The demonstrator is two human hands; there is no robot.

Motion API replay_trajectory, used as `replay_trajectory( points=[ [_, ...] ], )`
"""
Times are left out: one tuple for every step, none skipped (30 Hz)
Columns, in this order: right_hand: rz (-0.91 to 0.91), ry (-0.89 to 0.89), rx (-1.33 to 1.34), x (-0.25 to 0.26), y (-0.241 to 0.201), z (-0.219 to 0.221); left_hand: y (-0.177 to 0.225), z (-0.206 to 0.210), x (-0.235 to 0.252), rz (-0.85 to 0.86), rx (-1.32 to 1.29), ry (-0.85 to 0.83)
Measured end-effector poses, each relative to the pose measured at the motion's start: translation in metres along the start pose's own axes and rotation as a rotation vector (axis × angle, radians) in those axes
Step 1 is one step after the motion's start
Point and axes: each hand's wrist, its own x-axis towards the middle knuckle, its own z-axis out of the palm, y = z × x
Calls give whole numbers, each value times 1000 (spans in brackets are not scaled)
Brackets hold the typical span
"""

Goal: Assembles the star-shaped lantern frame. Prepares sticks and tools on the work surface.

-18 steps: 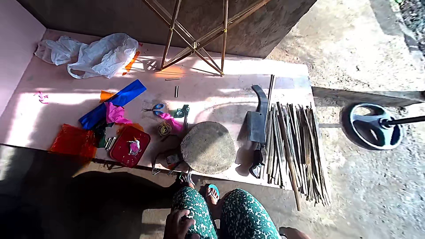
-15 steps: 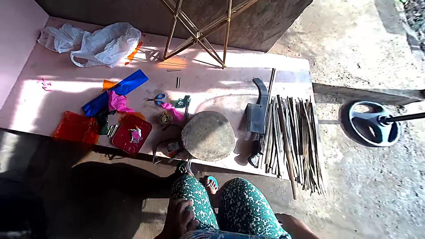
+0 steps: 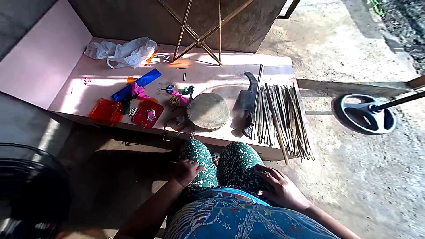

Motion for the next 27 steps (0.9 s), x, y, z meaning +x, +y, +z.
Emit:
replay_trajectory(
  points=[
    [-28,0,-10,-1,-2,-1,4,-3,4,-40,-5,-44],
    [-45,-3,-16,-1,-3,-2,7,-7,6,-81,-11,-92],
    [-68,8,-22,-1,-4,-2,9,-12,8,-128,-26,-157],
    [-95,22,-32,-1,-7,1,12,-18,9,-181,-58,-237],
    [-117,30,-45,0,-10,3,14,-25,12,-244,-113,-332],
    [-116,20,-54,1,-15,4,16,-31,13,-298,-182,-414],
    [-87,-7,-60,1,-20,4,17,-36,12,-327,-244,-471],
    [-42,-45,-73,3,-25,5,18,-41,9,-334,-295,-528],
    [7,-89,-83,4,-29,4,19,-45,3,-322,-345,-582],
    [59,-139,-77,6,-33,2,21,-49,-5,-307,-398,-641],
    [85,-155,-74,6,-34,0,23,-53,-13,-288,-435,-710],
    [111,-164,-59,6,-35,-2,26,-55,-20,-270,-451,-785],
    [156,-202,-23,6,-39,-8,29,-57,-25,-264,-450,-842],
    [206,-261,22,6,-43,-15,32,-57,-30,-276,-441,-862],
    [240,-328,72,5,-45,-22,33,-55,-35,-296,-431,-848],
    [240,-379,114,3,-44,-27,34,-53,-37,-314,-417,-822],
    [204,-393,146,-2,-40,-27,34,-52,-37,-326,-390,-799],
    [169,-397,173,-6,-37,-27,35,-51,-36,-341,-360,-788],
    [159,-410,205,-9,-35,-28,35,-50,-36,-359,-340,-770],
    [165,-398,239,-12,-36,-30,36,-48,-34,-388,-338,-755],
    [201,-355,289,-15,-37,-32,38,-47,-33,-414,-350,-734],
    [250,-266,336,-19,-38,-32,39,-47,-32,-434,-375,-713],
    [287,-144,353,-23,-36,-28,40,-48,-31,-454,-406,-689],
    [321,-53,350,-28,-33,-24,41,-49,-30,-471,-440,-659],
    [352,-25,342,-32,-31,-21,41,-50,-29,-485,-465,-629],
    [364,-31,318,-37,-27,-16,41,-51,-27,-496,-490,-601],
    [357,-48,282,-42,-21,-7,41,-51,-25,-508,-513,-585]
  ],
)
